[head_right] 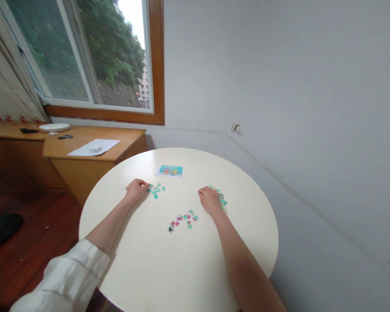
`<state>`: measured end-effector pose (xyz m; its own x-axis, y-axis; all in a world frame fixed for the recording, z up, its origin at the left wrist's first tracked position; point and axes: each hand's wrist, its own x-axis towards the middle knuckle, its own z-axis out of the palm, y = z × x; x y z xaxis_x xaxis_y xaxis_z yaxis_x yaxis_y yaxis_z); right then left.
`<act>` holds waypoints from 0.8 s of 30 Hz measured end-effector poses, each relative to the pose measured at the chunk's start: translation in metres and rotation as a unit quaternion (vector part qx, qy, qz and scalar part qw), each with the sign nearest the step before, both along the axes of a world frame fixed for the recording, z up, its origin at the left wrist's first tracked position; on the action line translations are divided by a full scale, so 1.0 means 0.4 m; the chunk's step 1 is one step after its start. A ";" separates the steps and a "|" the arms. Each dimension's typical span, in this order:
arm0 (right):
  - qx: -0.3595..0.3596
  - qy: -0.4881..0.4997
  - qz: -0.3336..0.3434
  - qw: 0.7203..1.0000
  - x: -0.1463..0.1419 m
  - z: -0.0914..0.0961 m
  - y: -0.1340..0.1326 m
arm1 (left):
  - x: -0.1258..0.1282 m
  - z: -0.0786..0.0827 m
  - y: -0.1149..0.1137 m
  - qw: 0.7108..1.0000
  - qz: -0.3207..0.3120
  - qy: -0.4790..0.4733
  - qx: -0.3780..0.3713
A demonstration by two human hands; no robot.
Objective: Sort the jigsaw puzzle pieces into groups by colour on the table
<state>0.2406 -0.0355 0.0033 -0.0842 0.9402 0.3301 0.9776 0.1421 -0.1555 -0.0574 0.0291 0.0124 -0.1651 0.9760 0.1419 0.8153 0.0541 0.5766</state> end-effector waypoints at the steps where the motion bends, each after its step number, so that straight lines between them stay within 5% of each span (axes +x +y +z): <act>1: 0.004 0.000 0.004 1.000 0.001 -0.002 0.001 | 0.001 -0.001 0.000 1.000 -0.002 0.004 0.000; 18: 0.017 0.084 0.013 0.996 0.008 -0.013 0.011 | -0.001 -0.029 0.014 1.000 -0.011 0.027 0.010; 24: 0.013 0.250 0.002 0.968 0.016 -0.026 0.024 | 0.003 -0.015 0.001 0.999 -0.051 0.012 0.014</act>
<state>0.2469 -0.0258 -0.0071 0.0897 0.9308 0.3544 0.7799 0.1557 -0.6062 -0.0560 0.0296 0.0066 -0.0605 0.9831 0.1728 0.8290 -0.0470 0.5573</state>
